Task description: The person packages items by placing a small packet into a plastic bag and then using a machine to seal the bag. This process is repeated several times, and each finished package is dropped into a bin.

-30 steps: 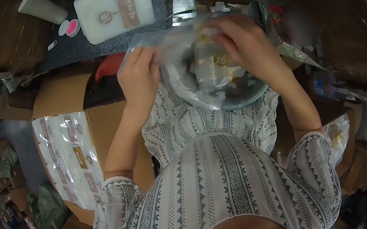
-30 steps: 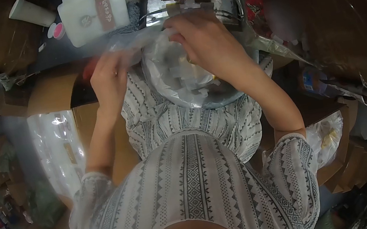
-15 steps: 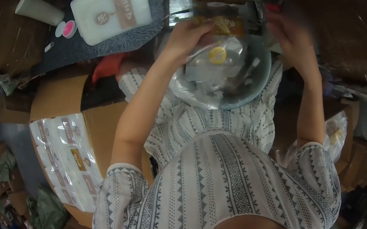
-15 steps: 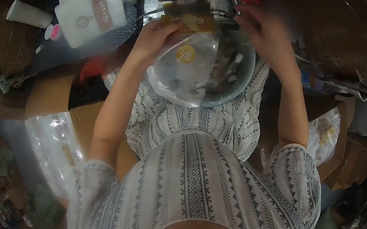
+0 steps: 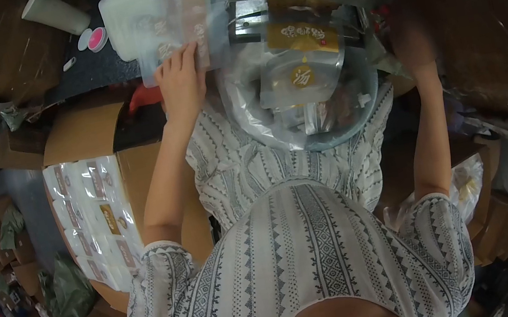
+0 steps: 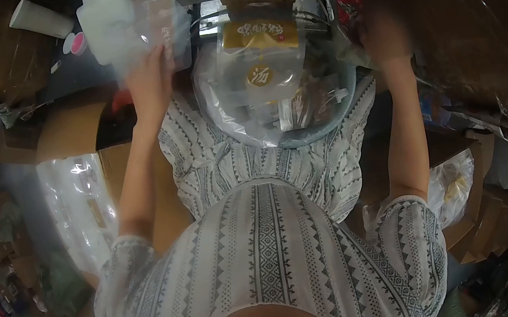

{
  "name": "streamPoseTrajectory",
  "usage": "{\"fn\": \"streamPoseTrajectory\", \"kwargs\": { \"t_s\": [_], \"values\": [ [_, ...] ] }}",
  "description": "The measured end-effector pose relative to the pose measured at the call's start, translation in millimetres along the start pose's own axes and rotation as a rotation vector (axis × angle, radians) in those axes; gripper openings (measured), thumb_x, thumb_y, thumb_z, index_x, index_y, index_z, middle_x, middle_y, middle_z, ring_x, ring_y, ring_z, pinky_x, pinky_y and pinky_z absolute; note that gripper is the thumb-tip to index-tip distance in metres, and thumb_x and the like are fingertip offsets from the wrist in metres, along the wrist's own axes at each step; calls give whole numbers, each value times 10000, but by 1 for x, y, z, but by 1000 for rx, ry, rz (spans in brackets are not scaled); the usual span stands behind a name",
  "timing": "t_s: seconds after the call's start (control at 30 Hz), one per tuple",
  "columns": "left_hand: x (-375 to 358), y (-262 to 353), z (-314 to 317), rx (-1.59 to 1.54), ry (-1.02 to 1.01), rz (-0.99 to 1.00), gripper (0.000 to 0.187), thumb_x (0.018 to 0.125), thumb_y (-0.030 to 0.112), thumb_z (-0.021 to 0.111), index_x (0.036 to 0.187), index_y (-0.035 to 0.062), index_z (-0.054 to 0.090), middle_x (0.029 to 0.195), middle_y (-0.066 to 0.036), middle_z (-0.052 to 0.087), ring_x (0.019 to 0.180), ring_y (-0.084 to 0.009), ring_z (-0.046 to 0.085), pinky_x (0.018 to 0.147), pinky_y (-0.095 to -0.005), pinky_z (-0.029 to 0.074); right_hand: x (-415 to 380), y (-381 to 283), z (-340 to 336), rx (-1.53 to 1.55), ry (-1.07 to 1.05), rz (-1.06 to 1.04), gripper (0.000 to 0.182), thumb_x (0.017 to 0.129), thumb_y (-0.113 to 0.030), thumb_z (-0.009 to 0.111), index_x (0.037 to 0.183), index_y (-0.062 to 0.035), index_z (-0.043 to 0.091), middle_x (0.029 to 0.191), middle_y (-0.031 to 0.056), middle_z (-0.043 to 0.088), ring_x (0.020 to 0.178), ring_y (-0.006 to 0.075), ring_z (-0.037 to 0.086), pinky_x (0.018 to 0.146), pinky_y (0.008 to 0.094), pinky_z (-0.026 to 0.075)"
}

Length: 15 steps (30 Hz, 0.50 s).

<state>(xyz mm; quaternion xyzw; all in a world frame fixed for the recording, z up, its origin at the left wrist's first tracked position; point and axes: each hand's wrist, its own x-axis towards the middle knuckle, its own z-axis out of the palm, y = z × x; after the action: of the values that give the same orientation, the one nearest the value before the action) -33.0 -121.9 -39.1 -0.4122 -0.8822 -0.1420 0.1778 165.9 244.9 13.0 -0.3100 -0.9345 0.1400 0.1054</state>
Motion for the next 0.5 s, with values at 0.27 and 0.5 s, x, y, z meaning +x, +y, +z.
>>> {"fn": "streamPoseTrajectory", "kwargs": {
  "t_s": [0.27,0.5],
  "values": [
    [-5,12,-38,-209,188,-183,93,811,95,651,899,68,647,790,-99,577,695,-341,587,586,-385,464,-12,-11,-16,301,94,-45,238,828,-73,636,1065,-60,633,1032,122,668,918,263,657,795,349,503],
    [7,77,-71,-315,122,-65,111,768,64,670,877,66,645,793,-90,573,699,-298,598,581,-376,468,-47,-113,-36,678,-51,-583,280,778,76,616,1035,-34,634,1036,108,615,847,275,630,785,334,511]
  ]
}}
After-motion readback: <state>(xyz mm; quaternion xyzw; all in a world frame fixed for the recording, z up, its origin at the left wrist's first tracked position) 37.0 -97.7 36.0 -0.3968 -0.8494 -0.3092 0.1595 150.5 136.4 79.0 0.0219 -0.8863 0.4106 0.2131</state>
